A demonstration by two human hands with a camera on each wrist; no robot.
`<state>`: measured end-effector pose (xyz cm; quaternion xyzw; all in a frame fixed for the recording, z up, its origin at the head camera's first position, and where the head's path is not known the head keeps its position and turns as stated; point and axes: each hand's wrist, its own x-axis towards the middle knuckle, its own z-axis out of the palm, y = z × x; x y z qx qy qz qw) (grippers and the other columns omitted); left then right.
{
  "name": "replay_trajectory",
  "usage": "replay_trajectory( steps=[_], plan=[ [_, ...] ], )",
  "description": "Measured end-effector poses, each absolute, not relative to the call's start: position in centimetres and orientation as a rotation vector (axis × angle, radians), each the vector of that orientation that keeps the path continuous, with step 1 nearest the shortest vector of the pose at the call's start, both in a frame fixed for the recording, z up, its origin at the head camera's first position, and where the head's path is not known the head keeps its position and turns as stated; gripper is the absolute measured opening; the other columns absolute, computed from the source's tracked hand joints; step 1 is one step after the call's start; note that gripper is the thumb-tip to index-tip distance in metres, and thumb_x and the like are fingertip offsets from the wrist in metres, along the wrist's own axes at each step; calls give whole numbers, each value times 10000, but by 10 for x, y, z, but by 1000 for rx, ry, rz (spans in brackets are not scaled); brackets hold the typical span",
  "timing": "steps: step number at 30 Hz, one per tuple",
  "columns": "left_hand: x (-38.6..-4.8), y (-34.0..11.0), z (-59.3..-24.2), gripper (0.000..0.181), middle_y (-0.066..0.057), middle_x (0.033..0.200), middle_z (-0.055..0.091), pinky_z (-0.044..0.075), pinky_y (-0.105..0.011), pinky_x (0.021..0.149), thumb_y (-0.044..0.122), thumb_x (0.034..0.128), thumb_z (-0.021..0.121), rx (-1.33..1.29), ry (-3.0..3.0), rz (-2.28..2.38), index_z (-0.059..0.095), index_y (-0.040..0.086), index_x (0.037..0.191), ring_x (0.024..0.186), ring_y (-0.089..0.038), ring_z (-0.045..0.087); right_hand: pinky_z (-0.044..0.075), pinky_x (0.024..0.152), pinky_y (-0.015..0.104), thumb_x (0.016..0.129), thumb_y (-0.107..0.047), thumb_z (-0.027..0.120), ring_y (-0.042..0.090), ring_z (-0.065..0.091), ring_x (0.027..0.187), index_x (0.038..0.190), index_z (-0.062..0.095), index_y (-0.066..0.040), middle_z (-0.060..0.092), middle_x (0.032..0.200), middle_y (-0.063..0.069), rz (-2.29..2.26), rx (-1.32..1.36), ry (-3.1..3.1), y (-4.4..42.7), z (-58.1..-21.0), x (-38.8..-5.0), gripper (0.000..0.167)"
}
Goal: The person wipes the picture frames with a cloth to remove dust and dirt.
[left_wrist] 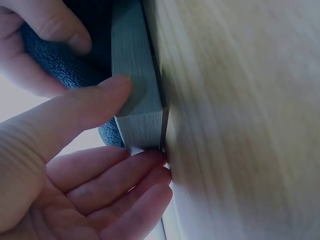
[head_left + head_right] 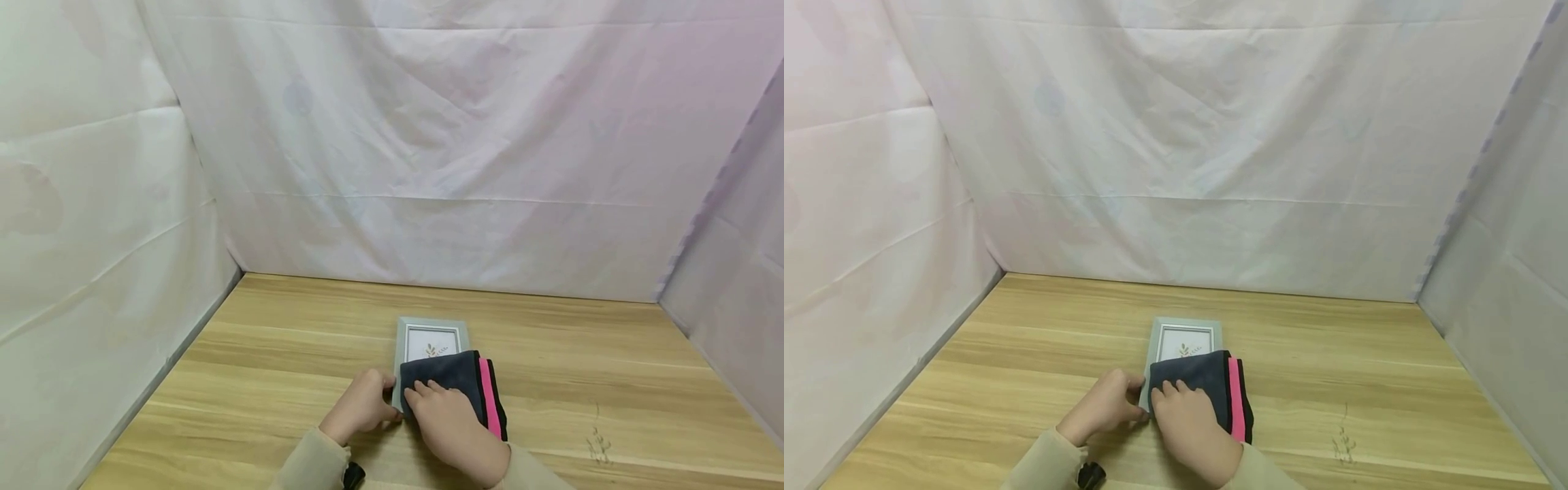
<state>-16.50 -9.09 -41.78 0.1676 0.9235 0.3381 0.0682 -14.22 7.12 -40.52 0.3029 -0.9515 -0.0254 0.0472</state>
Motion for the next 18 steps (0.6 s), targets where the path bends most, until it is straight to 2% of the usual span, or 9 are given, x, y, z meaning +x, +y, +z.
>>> replay_trajectory(
  steps=[7,14,18],
  plan=[
    [-166,-92,-418,211,65,644,511,374,-209,561,85,673,816,488,2746,1042,607,79,699,581,-70,425,545,732,430,831,-143,662,252,655,1016,1079,695,-153,693,1093,48,-123,974,-2887,69,-401,-151,251],
    [-166,-92,-418,317,79,583,403,334,-204,520,82,674,815,469,2743,1031,502,103,629,546,-72,390,550,667,401,802,-127,682,237,663,953,1026,707,-161,705,1025,29,-154,1015,-2839,69,-402,-163,228],
    [-166,-92,-418,279,75,582,404,337,-206,521,84,675,817,457,2733,1025,539,91,649,540,-76,398,550,673,401,808,-144,689,241,663,958,1036,706,-170,705,1030,26,-185,1029,-2853,68,-402,-167,230]
  ],
)
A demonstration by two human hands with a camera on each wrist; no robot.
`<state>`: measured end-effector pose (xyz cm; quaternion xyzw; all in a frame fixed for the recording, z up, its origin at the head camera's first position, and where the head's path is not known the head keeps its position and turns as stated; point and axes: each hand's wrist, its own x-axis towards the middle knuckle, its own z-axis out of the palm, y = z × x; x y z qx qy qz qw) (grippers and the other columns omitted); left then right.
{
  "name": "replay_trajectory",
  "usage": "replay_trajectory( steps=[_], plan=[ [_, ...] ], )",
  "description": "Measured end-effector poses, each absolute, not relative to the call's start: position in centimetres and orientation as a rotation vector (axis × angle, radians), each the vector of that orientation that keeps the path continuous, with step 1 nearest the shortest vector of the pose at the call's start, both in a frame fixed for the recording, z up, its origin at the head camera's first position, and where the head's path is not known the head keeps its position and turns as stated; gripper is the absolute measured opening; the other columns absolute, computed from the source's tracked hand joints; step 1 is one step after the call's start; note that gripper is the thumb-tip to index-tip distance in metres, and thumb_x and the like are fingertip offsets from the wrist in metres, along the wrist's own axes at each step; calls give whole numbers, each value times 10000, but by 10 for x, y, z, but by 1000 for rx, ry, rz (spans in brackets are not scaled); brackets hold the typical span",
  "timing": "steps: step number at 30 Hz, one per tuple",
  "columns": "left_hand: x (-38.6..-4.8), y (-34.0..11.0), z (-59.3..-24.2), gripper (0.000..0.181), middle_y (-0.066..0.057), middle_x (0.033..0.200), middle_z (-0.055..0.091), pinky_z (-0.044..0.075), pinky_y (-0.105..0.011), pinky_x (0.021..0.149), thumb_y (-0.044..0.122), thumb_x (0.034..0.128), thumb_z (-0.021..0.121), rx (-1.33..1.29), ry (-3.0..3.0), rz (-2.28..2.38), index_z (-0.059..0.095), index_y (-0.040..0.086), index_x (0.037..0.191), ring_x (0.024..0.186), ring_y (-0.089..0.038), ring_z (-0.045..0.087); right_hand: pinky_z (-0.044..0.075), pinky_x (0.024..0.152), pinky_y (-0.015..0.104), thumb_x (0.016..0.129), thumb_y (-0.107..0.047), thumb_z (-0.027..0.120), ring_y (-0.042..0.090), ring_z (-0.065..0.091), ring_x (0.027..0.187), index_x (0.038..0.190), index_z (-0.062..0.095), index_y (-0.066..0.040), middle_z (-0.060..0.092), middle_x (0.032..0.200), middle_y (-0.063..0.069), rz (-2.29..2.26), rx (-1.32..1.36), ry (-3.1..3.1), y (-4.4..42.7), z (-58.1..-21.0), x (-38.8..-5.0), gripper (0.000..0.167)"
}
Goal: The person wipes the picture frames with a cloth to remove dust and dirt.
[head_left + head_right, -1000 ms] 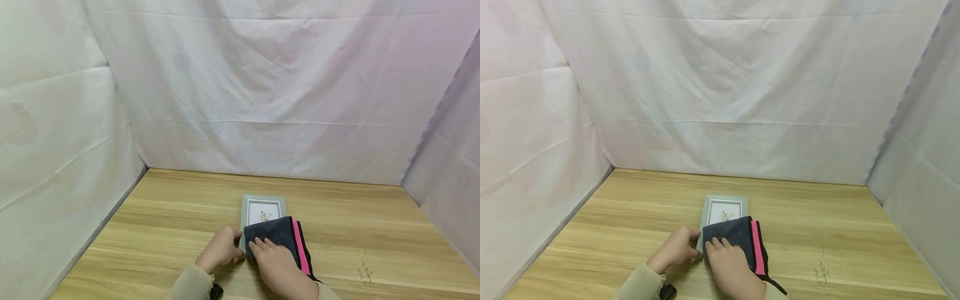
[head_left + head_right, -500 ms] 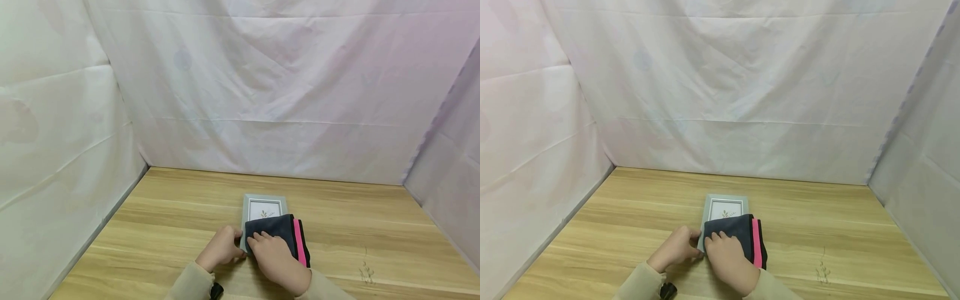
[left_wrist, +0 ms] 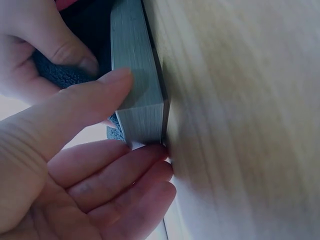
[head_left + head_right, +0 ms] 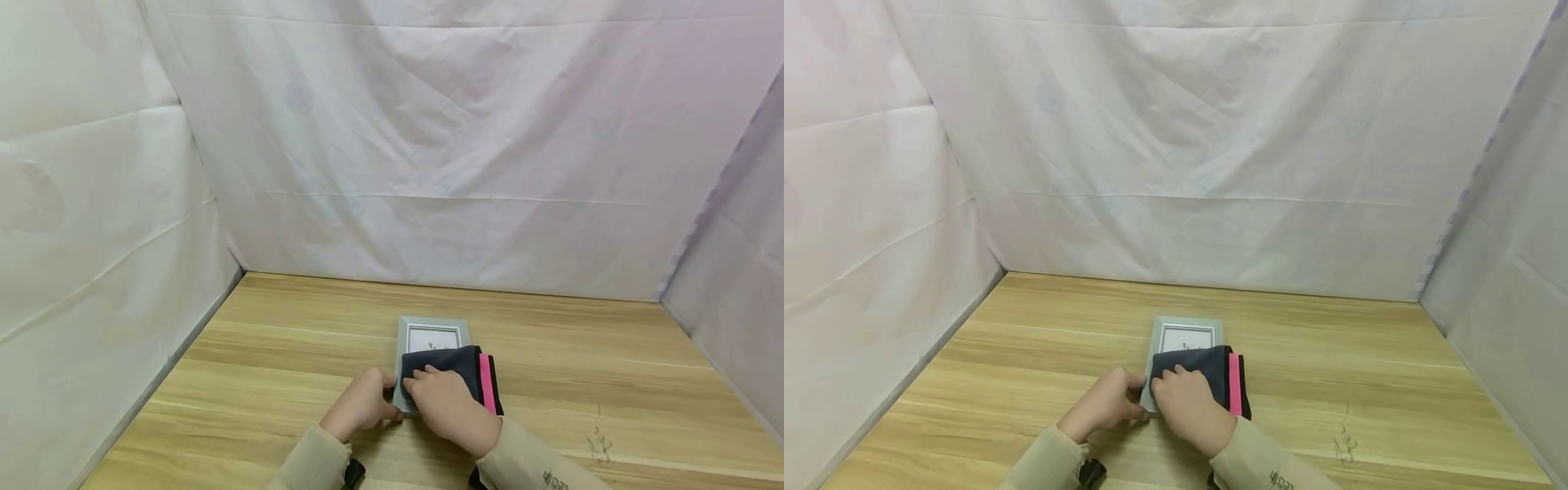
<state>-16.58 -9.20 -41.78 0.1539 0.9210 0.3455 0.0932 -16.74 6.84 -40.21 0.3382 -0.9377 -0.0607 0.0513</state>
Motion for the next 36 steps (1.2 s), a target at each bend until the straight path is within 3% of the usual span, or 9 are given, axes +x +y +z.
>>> replay_trajectory(
  steps=[10,20,23,27,31,35,36],
  plan=[
    [-165,-93,-415,231,64,592,474,363,-219,538,76,675,816,444,2713,1012,586,96,664,557,-86,418,548,749,436,836,-157,678,256,648,1033,1082,700,-190,698,1088,28,-247,1022,-2917,64,-397,-179,249],
    [-166,-92,-416,216,7,670,538,383,-235,585,96,650,839,464,2739,996,652,44,743,623,-108,418,555,740,418,827,-140,700,247,655,1026,1096,699,-195,699,1095,25,-255,1001,-2907,61,-399,-197,275],
    [-166,-91,-416,278,-49,838,674,467,-262,686,106,644,847,466,2753,975,714,1,865,733,-104,497,555,735,409,835,-131,691,237,651,1032,1106,695,-207,693,1113,14,-259,990,-2915,60,-399,-204,282],
    [-166,-91,-416,408,-67,975,692,488,-284,760,107,641,848,469,2751,979,715,-11,1009,788,-112,531,551,700,400,841,-115,677,224,653,993,1086,695,-211,693,1101,7,-248,980,-2927,59,-402,-214,264],
    [-166,-91,-416,299,-46,864,659,458,-257,685,99,654,839,472,2739,987,718,6,912,700,-107,494,548,698,403,873,-117,636,226,651,991,1094,690,-219,687,1114,3,-245,960,-2941,57,-404,-221,249],
    [-167,-92,-417,357,-54,925,677,463,-253,698,107,664,837,481,2748,974,717,-4,982,720,-95,494,545,729,425,916,-124,571,238,640,1046,1128,679,-226,669,1169,5,-235,923,-2959,56,-401,-226,258],
    [-167,-92,-417,308,-34,859,653,439,-239,662,105,668,835,491,2747,974,717,5,935,683,-92,475,544,732,428,922,-124,562,240,639,1052,1131,677,-226,666,1178,7,-227,916,-2960,56,-400,-227,260]
  ],
)
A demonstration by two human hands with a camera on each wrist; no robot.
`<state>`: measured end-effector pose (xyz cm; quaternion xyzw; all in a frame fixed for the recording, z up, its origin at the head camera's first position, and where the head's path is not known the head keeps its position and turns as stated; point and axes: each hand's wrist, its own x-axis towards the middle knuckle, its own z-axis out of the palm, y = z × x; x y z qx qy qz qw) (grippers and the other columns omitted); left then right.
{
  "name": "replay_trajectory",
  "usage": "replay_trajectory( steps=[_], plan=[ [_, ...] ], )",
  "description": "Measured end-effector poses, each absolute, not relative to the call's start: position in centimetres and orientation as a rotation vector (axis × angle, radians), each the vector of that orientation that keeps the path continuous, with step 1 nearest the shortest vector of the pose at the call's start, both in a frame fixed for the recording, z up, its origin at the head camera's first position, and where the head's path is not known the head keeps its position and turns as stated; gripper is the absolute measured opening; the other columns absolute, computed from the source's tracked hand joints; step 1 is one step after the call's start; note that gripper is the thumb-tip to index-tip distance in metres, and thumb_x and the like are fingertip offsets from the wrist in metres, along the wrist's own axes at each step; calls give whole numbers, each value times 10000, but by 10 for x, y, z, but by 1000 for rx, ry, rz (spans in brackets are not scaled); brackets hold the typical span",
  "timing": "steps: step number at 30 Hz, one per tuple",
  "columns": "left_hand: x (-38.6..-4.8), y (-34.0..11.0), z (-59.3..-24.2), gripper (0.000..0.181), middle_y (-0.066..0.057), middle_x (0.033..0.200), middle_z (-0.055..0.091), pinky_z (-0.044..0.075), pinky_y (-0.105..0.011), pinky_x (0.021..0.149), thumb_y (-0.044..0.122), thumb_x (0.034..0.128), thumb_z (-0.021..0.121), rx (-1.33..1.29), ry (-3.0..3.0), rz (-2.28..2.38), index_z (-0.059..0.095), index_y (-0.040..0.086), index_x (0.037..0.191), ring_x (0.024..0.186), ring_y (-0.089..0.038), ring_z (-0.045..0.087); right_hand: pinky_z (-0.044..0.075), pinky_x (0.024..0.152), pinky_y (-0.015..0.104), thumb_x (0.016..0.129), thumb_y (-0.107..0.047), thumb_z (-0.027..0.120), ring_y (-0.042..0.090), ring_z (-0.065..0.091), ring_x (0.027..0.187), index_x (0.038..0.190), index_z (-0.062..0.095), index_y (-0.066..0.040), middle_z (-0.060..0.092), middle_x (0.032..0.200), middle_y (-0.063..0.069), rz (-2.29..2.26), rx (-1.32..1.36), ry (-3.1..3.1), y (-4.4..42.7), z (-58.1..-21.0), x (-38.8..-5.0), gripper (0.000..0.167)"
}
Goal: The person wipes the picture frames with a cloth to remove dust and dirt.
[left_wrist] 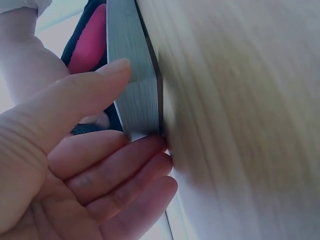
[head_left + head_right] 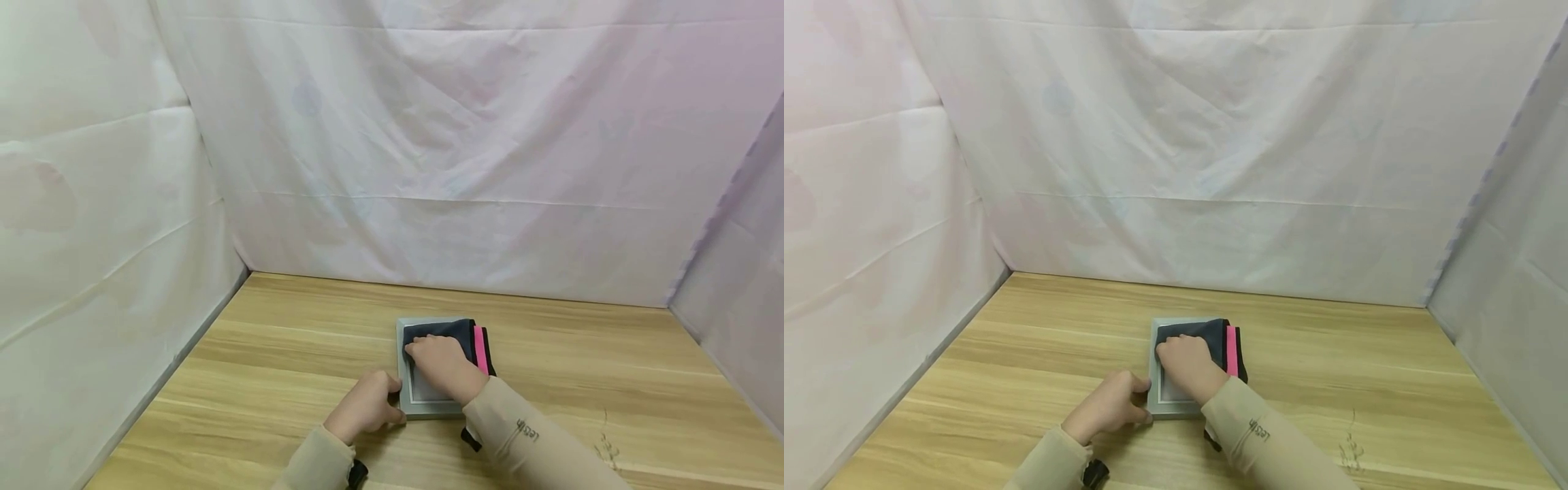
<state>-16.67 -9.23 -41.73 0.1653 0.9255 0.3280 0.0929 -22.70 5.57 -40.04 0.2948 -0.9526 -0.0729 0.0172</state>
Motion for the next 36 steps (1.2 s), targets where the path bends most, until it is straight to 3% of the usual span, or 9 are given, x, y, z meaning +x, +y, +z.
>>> replay_trajectory(
  steps=[2,7,14,21,26,28,31,33,36],
  plan=[
    [-167,-93,-418,291,-15,824,645,437,-229,643,109,675,832,504,2748,964,715,7,922,664,-77,475,544,718,426,930,-125,549,238,642,1042,1133,676,-221,661,1190,13,-200,904,-2961,56,-399,-229,258],
    [-168,-94,-419,204,39,630,469,385,-200,544,105,696,818,535,2745,936,628,50,742,559,-51,425,544,675,416,932,-113,545,241,651,1009,1148,671,-201,648,1218,37,-131,887,-2960,56,-395,-233,265],
    [-166,-94,-418,193,31,670,518,397,-200,568,122,702,813,554,2770,877,640,63,761,578,-57,422,539,660,385,931,-105,554,268,636,1051,1231,628,-191,597,1300,49,-55,817,-3021,56,-391,-240,321],
    [-165,-95,-419,274,61,577,493,395,-191,478,96,717,787,556,2746,906,523,129,653,476,-35,441,494,592,338,941,-89,534,304,623,1063,1307,564,-180,534,1373,66,4,744,-3072,56,-385,-245,379],
    [-167,-96,-419,244,58,582,498,408,-195,454,92,726,772,559,2718,919,538,127,670,446,-38,452,393,476,289,953,-81,508,236,643,748,1322,548,-175,520,1388,62,45,768,-3060,56,-385,-242,383],
    [-168,-98,-419,220,59,589,487,405,-192,460,92,725,767,573,2728,903,552,116,682,455,-33,445,384,463,283,960,-79,492,226,631,713,1322,549,-173,524,1384,58,55,800,-3047,55,-386,-241,378],
    [-170,-99,-419,179,59,618,468,390,-186,486,111,723,772,595,2757,859,593,99,729,500,-30,422,493,573,320,964,-89,485,247,657,926,1313,559,-170,539,1369,55,74,840,-3039,54,-387,-241,366],
    [-170,-99,-419,176,55,634,455,375,-184,503,130,722,779,617,2778,826,611,86,756,535,-33,403,532,725,371,954,-119,514,269,585,1149,1318,555,-166,523,1385,67,105,847,-3069,55,-389,-242,370],
    [-170,-98,-419,203,47,671,463,365,-187,524,166,714,798,628,2793,802,614,98,766,583,-44,392,474,925,461,922,-159,578,336,463,1288,1356,514,-163,446,1445,109,190,825,-3160,56,-395,-244,438]
  ],
)
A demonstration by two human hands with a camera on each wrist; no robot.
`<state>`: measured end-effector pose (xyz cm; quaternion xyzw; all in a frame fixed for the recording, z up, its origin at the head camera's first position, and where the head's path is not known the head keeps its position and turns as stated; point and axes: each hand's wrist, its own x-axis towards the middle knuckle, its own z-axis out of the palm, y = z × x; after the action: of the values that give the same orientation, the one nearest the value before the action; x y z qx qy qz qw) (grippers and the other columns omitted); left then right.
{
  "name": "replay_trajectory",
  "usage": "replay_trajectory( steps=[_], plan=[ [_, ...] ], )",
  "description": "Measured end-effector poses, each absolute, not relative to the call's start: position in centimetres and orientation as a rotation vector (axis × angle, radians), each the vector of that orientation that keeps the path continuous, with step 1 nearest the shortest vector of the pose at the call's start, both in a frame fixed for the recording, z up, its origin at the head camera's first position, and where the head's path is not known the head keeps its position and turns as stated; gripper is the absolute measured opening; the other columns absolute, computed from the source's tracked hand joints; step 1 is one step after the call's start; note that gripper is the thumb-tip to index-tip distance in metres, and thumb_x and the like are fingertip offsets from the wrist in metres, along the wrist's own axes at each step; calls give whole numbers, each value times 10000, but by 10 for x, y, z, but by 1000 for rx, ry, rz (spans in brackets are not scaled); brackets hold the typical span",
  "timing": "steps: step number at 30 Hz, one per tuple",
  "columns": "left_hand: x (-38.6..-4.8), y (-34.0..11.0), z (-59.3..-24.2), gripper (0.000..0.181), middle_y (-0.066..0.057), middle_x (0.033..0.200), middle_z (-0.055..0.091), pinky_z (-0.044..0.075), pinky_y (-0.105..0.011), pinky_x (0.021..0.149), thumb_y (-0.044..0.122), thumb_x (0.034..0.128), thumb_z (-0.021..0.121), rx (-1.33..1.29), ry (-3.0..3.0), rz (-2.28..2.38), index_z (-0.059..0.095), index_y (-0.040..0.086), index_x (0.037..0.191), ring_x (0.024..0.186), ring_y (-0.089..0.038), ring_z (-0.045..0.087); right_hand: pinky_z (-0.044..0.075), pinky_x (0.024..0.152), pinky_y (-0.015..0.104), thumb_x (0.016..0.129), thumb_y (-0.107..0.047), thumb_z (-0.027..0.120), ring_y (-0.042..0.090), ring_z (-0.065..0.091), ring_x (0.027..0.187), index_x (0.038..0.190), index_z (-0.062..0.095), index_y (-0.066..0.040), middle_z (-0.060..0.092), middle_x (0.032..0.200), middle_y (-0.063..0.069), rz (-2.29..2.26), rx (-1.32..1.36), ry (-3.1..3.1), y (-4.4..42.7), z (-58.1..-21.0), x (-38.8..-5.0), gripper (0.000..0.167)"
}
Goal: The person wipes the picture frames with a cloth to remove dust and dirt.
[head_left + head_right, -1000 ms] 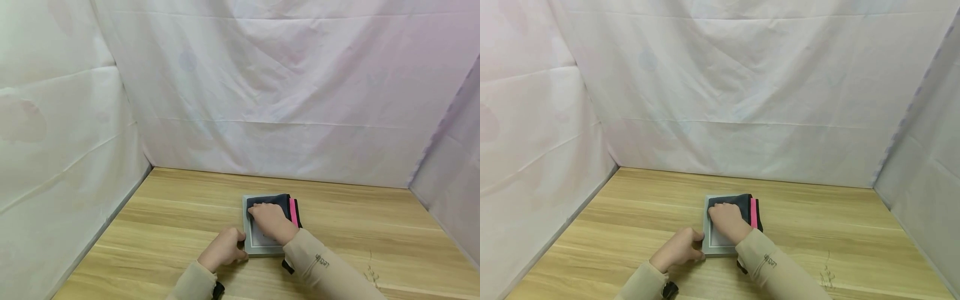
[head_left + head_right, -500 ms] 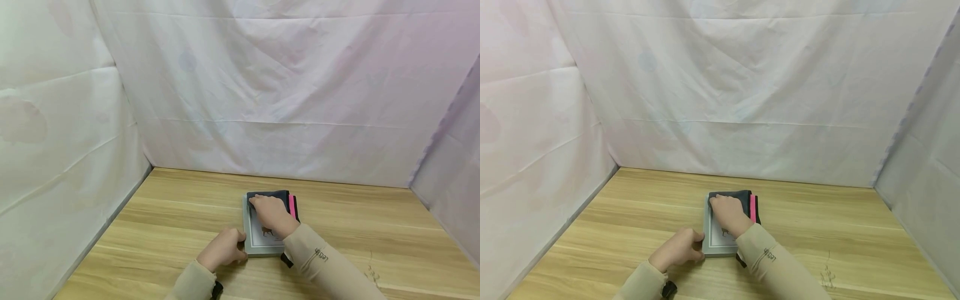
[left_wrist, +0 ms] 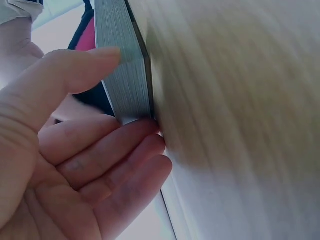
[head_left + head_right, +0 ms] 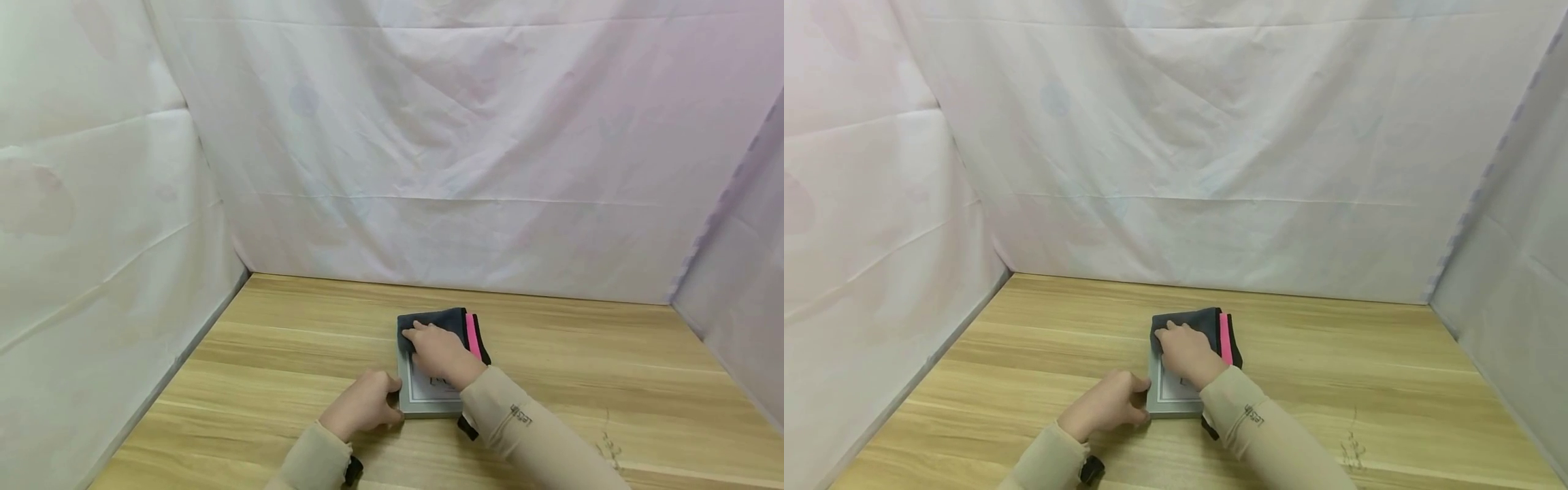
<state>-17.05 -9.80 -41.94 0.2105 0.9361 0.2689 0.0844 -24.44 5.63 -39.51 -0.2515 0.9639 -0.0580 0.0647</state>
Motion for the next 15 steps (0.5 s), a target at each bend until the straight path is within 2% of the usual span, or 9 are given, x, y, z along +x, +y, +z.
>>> replay_trajectory(
  steps=[3,4,7,9,11,13,15],
  plan=[
    [-171,-97,-420,262,56,671,463,360,-189,530,213,692,828,633,2809,788,584,118,711,599,-49,391,391,1019,506,903,-177,614,395,384,1333,1393,466,-160,379,1483,143,-217,-715,2844,58,-400,-247,511],
    [-171,-96,-419,280,61,663,468,361,-189,527,220,681,837,631,2811,797,573,123,690,595,-48,393,407,1006,490,907,-170,607,393,382,1335,1399,457,-158,374,1484,148,-222,-712,2831,58,-400,-247,515],
    [-171,-95,-419,322,80,621,463,362,-185,510,232,664,850,626,2819,816,543,137,640,570,-38,391,510,769,377,926,-139,564,343,475,1271,1402,451,-150,393,1473,146,-233,-717,2811,56,-402,-249,490],
    [-171,-94,-418,321,85,603,465,362,-183,500,221,667,848,620,2820,833,539,141,627,556,-33,389,461,587,306,939,-115,526,301,571,1151,1403,451,-151,405,1467,142,-234,-716,2804,55,-402,-249,471],
    [-170,-94,-418,319,86,601,457,357,-184,498,218,674,844,615,2821,828,537,143,627,555,-34,380,398,517,278,944,-98,502,283,598,1103,1401,455,-155,416,1461,135,-231,-713,2801,55,-402,-248,463],
    [-170,-93,-418,316,85,602,459,357,-184,500,216,680,841,612,2818,823,538,142,629,555,-36,380,438,583,278,943,-91,496,280,586,1131,1395,464,-155,430,1451,132,-223,-716,2802,55,-403,-247,458],
    [-169,-93,-417,314,82,602,460,357,-186,504,211,683,839,608,2813,822,537,140,632,556,-39,381,481,694,305,946,-91,491,280,529,1225,1391,470,-158,440,1445,127,-210,-724,2803,56,-404,-246,450]
  ],
)
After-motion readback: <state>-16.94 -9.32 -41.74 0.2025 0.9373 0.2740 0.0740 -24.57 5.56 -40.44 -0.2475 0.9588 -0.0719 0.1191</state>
